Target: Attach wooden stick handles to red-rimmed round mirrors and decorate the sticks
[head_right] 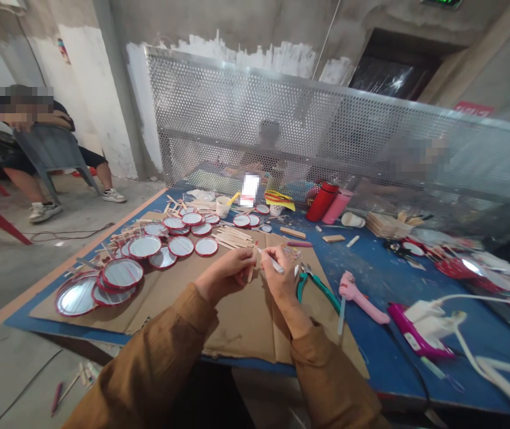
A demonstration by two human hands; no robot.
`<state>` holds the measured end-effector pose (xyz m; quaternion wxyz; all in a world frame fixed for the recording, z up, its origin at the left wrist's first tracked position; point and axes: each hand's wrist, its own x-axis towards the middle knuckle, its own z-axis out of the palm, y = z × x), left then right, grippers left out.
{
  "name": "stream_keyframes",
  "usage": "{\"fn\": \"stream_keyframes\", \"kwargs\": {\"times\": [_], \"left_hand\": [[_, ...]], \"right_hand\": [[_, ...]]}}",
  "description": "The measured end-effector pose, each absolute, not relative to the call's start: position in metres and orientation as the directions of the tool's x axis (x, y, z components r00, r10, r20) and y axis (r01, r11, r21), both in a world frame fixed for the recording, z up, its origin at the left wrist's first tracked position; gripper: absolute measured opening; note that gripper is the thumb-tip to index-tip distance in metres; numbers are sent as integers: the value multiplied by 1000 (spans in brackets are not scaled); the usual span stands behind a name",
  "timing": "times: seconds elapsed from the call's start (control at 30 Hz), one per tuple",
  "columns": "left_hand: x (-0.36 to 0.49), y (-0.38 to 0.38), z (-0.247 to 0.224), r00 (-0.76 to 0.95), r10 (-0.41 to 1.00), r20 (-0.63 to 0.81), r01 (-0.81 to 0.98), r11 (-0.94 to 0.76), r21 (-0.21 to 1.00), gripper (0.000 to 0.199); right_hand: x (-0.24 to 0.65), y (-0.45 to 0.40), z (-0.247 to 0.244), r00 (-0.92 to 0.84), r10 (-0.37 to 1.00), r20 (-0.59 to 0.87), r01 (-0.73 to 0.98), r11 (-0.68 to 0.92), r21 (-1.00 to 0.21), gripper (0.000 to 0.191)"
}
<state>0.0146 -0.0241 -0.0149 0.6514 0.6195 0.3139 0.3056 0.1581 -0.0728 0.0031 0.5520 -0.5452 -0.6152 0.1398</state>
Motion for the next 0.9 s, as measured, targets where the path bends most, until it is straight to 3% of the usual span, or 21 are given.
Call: {"fn": "stream_keyframes", "kwargs": {"times": [0.43,0.9], "left_hand": [[14,-29,-10,597,799,-69,-46,120,992,24],[14,-25,-14,607,795,-15,-23,37,999,20]], "right_hand": [[155,-72,4,168,825,540,526,388,-757,22],[156,-71,5,144,817,559,606,374,-702,20]]}}
